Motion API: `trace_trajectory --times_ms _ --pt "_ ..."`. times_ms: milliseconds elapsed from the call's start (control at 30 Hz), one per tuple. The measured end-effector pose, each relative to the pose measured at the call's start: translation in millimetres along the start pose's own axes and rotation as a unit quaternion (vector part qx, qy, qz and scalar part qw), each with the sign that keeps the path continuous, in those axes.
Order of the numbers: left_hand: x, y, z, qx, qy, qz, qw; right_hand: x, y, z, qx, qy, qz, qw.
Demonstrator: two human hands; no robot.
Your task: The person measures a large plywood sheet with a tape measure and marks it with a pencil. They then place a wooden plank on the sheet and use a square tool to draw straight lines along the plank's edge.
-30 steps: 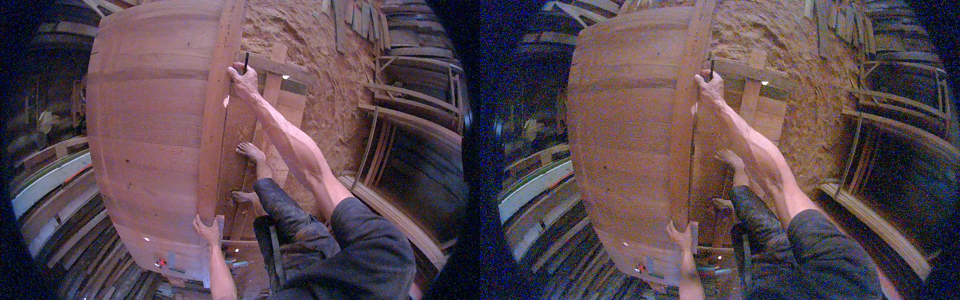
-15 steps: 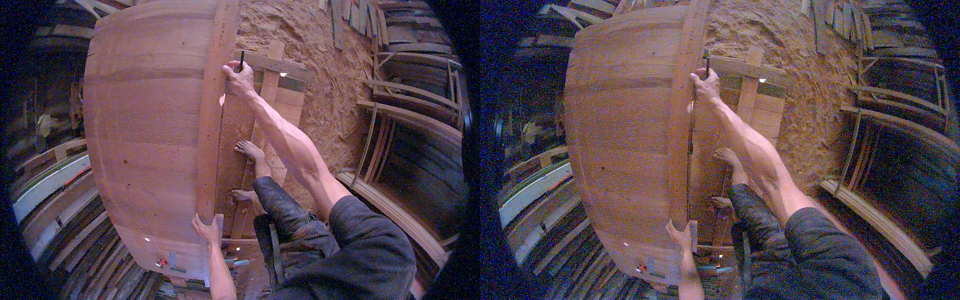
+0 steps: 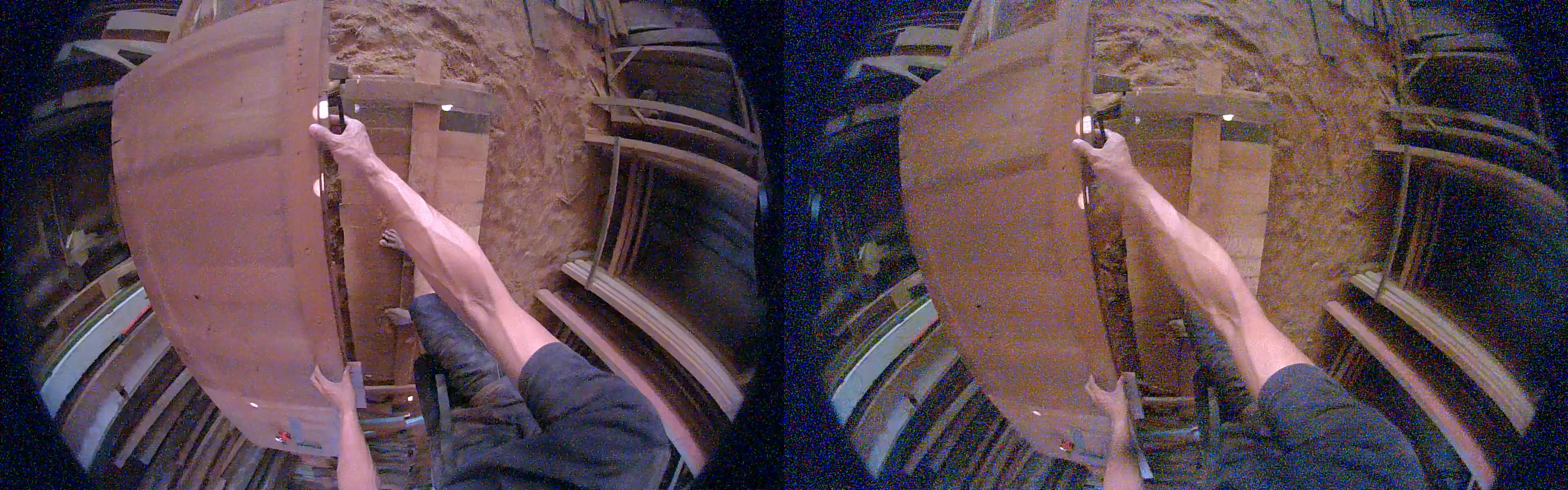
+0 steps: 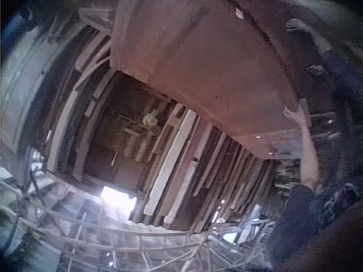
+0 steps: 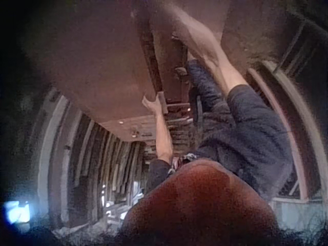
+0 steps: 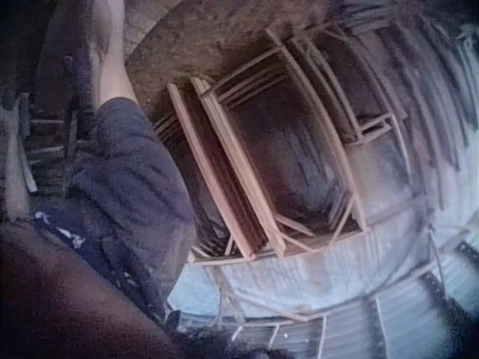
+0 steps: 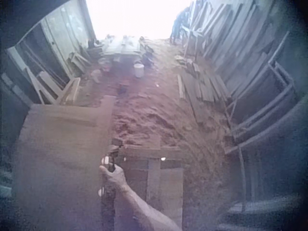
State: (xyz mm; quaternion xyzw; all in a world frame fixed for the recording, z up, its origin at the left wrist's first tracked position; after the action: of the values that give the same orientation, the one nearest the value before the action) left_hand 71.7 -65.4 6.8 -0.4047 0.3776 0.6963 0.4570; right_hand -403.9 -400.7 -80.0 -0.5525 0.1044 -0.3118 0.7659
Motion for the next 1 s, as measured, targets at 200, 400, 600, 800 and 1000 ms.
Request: trace_trajectory --times_ms 200,400,600,800,1000 --pt "-8 15 2 -0.007 -0.013 0.001 1.0 3 -2 6 -0.006 0.022 0.027 0.999" --pt "-7 11 0 -0.011 -0.012 -0.023 1.0 0 -11 9 -0.026 0.01 0.033 0.999" --pt "-5 12 -2 0.001 -0.004 -0.035 0.999 0 -14 15 -0.076 0.113 0.067 0.988" --pt "-1 -6 1 -0.001 0.004 -0.043 0.999 11 -19 24 -0.052 0.077 0.069 0.993" --pt "-4 9 0 -0.002 0.004 -0.011 1.0 13 -14 23 -0.067 0.095 0.067 0.991"
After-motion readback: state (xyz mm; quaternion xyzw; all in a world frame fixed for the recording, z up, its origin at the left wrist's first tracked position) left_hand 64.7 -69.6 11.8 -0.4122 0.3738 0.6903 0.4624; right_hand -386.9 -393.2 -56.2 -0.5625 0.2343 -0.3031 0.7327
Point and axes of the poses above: each hand's wrist, its own z-axis away from the middle knuckle, its own x-axis out of the palm, y = z × x, the point moved 3 cm from there along -z, towards the middle knuckle, and after that the axes turned 4 degrees about -x, right-handed, at the moved point
